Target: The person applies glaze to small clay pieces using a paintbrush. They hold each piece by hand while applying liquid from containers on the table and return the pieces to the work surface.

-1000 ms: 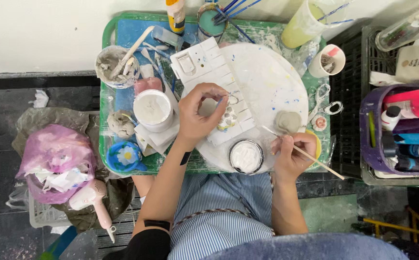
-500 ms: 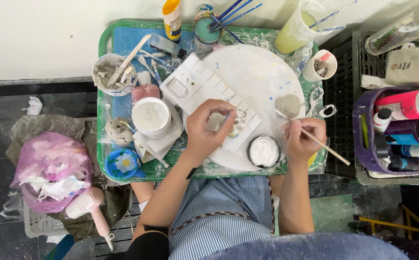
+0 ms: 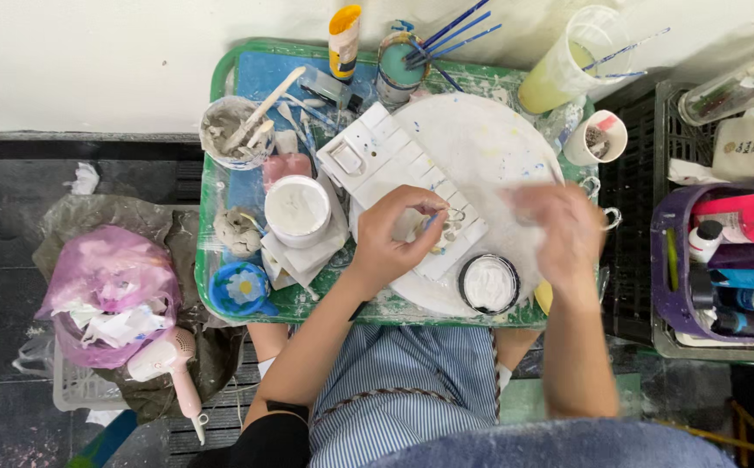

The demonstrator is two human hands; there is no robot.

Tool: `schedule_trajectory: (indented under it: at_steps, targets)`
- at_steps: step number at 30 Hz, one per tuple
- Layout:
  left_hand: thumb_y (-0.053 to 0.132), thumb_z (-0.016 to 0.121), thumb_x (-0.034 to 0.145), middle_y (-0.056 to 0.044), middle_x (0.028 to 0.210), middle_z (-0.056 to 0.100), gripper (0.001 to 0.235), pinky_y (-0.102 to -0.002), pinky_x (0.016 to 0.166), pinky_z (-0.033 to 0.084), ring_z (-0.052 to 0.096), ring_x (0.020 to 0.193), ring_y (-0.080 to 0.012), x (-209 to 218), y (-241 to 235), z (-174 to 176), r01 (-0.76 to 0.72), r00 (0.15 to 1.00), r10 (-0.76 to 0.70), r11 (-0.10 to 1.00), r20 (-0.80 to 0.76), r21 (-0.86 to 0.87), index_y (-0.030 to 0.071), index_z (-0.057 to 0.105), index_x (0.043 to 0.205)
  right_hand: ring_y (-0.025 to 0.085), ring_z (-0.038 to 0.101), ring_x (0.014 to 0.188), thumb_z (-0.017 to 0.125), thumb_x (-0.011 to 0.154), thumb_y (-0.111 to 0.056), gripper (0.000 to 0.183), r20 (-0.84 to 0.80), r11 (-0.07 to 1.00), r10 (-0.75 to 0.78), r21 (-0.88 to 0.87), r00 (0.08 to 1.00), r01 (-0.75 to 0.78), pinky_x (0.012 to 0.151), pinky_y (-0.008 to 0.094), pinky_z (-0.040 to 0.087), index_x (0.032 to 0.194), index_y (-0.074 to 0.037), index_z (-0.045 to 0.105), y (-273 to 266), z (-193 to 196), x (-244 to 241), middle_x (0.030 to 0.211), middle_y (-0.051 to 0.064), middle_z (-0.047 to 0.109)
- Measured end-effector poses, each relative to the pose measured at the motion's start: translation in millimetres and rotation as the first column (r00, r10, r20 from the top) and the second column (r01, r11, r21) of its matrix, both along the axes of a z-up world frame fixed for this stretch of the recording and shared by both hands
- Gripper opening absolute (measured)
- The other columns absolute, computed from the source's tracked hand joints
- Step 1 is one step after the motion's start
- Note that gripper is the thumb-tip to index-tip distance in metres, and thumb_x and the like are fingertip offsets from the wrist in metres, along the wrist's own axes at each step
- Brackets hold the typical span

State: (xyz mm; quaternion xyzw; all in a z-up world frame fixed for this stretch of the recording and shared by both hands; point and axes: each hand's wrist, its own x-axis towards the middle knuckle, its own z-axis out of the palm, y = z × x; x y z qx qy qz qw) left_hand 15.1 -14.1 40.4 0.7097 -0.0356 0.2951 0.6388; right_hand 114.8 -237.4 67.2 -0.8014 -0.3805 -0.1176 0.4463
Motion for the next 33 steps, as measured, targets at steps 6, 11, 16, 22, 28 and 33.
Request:
schedule_trajectory:
  at_steps: [6,11,16,22,28,33]
  targets:
    - [-0.004,0.076,0.090,-0.009,0.099,0.072,0.019,-0.027,0.083,0.057,0.072,0.090,-0.0175,-3.8,-6.8,0.4,-0.167,0.983,0.160,0.983,0.090,0.072,0.004,0.068,0.106,0.036,0.063,0.096,0.076,0.097,-0.022,0.045,-0.039,0.817,0.478,-0.346,0.878,-0.460,0.089,0.047,0.051,0.136,-0.007,0.059,156.8,18.8,74.6,0.101,0.018,0.067]
    - [-0.005,0.076,0.090,-0.010,0.100,0.072,0.019,-0.027,0.083,0.056,0.069,0.089,-0.0161,-1.5,-8.3,-5.4,-0.169,0.983,0.168,0.986,0.079,0.008,0.002,0.066,0.105,0.027,0.070,0.084,0.070,0.102,-0.022,0.030,-0.305,0.794,0.451,-0.292,0.838,-0.534,0.073,0.038,0.054,0.095,-0.007,0.044,171.2,-5.7,97.1,0.101,0.011,0.075]
    - [-0.007,0.075,0.090,-0.008,0.101,0.074,0.019,-0.026,0.084,0.053,0.069,0.088,-0.0126,-0.2,-10.0,-13.0,-0.146,0.988,0.148,0.988,0.051,-0.041,0.001,0.066,0.105,0.026,0.074,0.087,0.072,0.102,-0.017,0.033,-0.289,0.879,0.338,-0.243,0.896,-0.410,0.072,0.035,0.055,0.093,-0.008,0.042,127.5,-10.6,106.5,0.101,0.010,0.077]
    - [-0.006,0.074,0.092,-0.006,0.103,0.073,0.019,-0.026,0.087,0.054,0.069,0.092,-0.0123,1.1,-9.6,-14.0,-0.122,0.993,0.122,0.988,-0.004,-0.090,0.002,0.066,0.107,0.035,0.069,0.104,0.073,0.104,-0.012,0.033,-0.114,0.952,0.234,-0.172,0.965,-0.251,0.087,0.037,0.054,0.101,-0.006,0.041,84.6,17.1,83.3,0.124,0.014,0.073]
    - [0.002,0.080,0.086,-0.006,0.101,0.072,0.019,-0.044,0.108,0.040,0.067,0.105,-0.0224,7.2,-5.8,-4.1,-0.287,0.955,0.298,0.929,-0.011,0.234,0.007,0.067,0.100,0.041,0.060,0.130,0.088,0.071,-0.038,0.064,-0.196,0.970,0.080,-0.211,0.977,-0.122,0.107,0.048,0.046,0.095,-0.010,0.035,-13.5,50.6,-53.5,0.137,0.020,0.064]
    - [0.003,0.077,0.092,-0.005,0.106,0.074,0.018,-0.051,0.124,0.030,0.071,0.107,-0.0189,15.1,-6.8,-7.4,-0.174,0.981,0.180,0.981,-0.077,0.083,0.005,0.066,0.106,0.038,0.059,0.114,0.095,0.059,-0.035,0.074,-0.208,0.931,-0.147,-0.361,0.967,0.064,0.098,0.042,0.046,0.091,-0.011,0.032,-34.6,11.5,-109.4,0.136,0.024,0.062]
